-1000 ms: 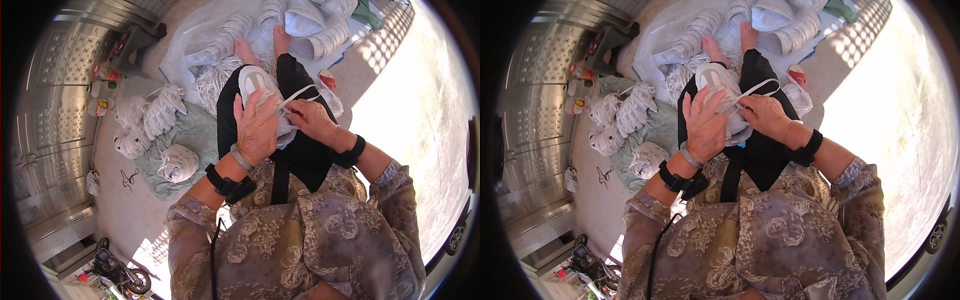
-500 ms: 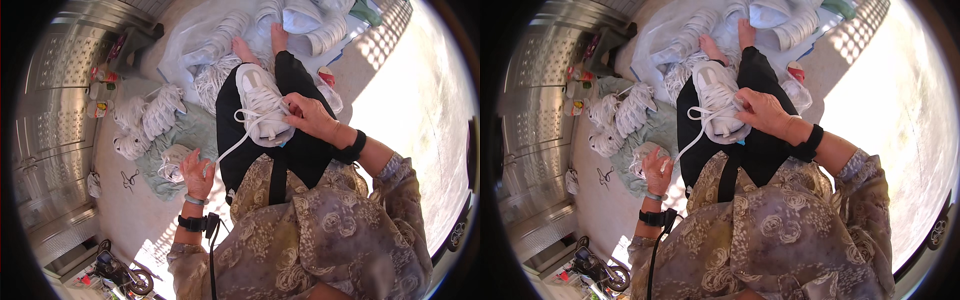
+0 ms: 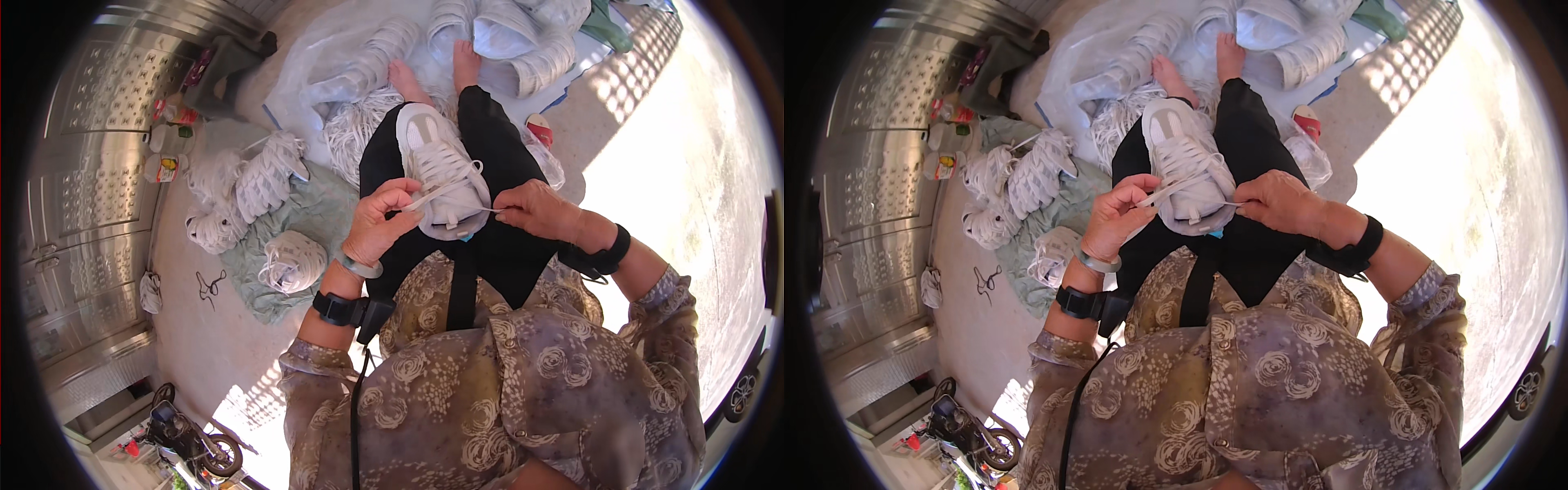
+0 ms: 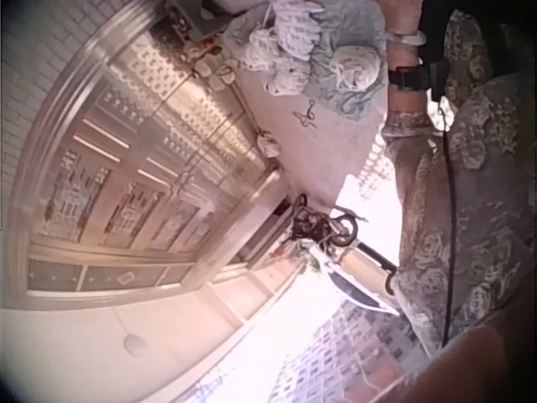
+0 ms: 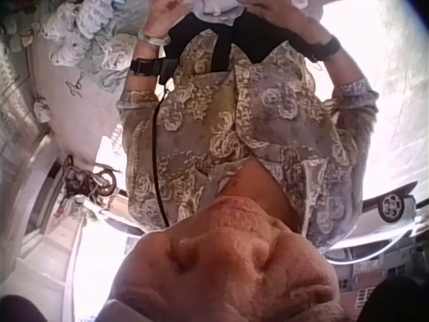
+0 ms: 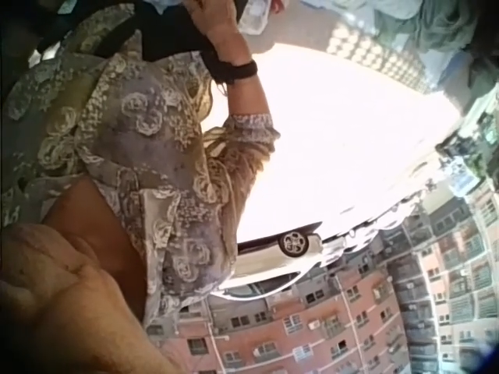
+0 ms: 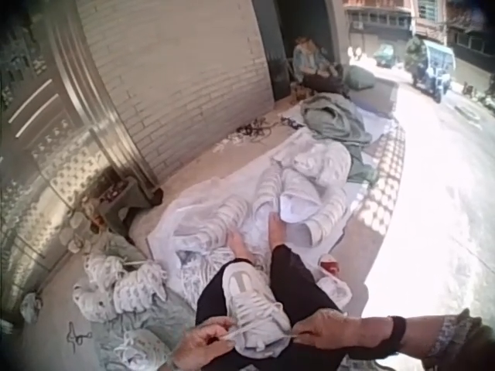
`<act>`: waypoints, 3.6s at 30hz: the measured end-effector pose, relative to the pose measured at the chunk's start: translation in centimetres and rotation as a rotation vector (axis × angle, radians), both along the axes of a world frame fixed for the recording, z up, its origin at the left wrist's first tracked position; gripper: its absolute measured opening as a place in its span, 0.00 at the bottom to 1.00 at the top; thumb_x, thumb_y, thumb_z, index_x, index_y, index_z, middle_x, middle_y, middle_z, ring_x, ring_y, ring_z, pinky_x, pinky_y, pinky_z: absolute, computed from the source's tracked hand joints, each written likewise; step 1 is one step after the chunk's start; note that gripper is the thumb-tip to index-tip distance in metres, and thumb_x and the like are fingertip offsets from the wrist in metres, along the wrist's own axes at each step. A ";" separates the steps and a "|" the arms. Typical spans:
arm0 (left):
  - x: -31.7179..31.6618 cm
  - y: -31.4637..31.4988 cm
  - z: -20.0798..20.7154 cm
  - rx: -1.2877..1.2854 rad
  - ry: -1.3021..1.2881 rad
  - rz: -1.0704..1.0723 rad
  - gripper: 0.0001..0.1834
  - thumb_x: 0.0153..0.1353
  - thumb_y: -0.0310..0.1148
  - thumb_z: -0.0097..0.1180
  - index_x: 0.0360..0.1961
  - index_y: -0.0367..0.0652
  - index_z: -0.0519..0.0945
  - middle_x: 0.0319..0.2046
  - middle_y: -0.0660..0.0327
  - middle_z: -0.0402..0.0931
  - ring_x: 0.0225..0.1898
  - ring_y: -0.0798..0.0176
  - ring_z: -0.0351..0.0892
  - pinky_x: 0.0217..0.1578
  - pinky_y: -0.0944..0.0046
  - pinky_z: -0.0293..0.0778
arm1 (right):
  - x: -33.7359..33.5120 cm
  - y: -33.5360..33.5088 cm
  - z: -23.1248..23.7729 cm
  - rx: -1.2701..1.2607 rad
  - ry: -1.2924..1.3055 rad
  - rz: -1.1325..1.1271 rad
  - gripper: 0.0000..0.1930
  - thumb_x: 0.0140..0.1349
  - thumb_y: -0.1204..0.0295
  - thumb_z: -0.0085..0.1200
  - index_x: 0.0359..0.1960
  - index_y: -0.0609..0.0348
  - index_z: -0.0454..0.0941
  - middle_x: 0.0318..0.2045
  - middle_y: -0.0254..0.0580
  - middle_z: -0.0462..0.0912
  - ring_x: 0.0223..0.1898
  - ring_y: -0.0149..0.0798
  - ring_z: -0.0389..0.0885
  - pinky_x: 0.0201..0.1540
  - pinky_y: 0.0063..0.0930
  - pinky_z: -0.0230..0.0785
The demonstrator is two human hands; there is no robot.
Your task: Lacing several pairs of white athletic shoes while sitting on a ground covering.
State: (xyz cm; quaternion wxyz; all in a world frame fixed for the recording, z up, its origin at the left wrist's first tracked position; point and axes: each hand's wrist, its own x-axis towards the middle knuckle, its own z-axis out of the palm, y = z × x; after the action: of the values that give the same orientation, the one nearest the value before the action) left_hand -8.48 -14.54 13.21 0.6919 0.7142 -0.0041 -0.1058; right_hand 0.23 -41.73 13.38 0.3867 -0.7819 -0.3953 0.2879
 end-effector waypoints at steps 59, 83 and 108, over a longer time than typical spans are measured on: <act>3.1 -9.6 0.3 1.033 -0.423 -0.053 0.09 0.46 0.31 0.58 0.31 0.42 0.77 0.19 0.59 0.74 0.22 0.55 0.76 0.23 0.60 0.70 | 1.4 2.2 -3.8 0.438 0.960 -0.662 0.08 0.57 0.69 0.54 0.23 0.58 0.76 0.19 0.30 0.75 0.20 0.24 0.74 0.23 0.16 0.67; 3.4 -9.4 -0.7 0.961 -0.411 0.023 0.05 0.47 0.30 0.53 0.27 0.42 0.75 0.21 0.55 0.73 0.23 0.51 0.75 0.25 0.56 0.70 | 0.6 2.9 -4.2 0.476 0.809 -0.681 0.11 0.57 0.70 0.54 0.18 0.59 0.71 0.15 0.30 0.71 0.16 0.21 0.68 0.18 0.16 0.62; -2.2 -1.0 3.1 0.891 -0.007 -0.558 0.05 0.48 0.28 0.54 0.21 0.40 0.71 0.15 0.55 0.70 0.18 0.53 0.70 0.20 0.60 0.64 | 1.1 1.9 -3.9 0.549 1.021 -0.789 0.02 0.53 0.73 0.55 0.27 0.56 0.74 0.15 0.28 0.69 0.16 0.22 0.66 0.19 0.18 0.61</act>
State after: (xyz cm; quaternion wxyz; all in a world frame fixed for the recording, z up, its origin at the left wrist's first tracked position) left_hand -10.63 -15.55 16.35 0.2665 0.9112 -0.1511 -0.2753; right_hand 1.37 -39.82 9.49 0.7831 -0.5080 0.0908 0.3471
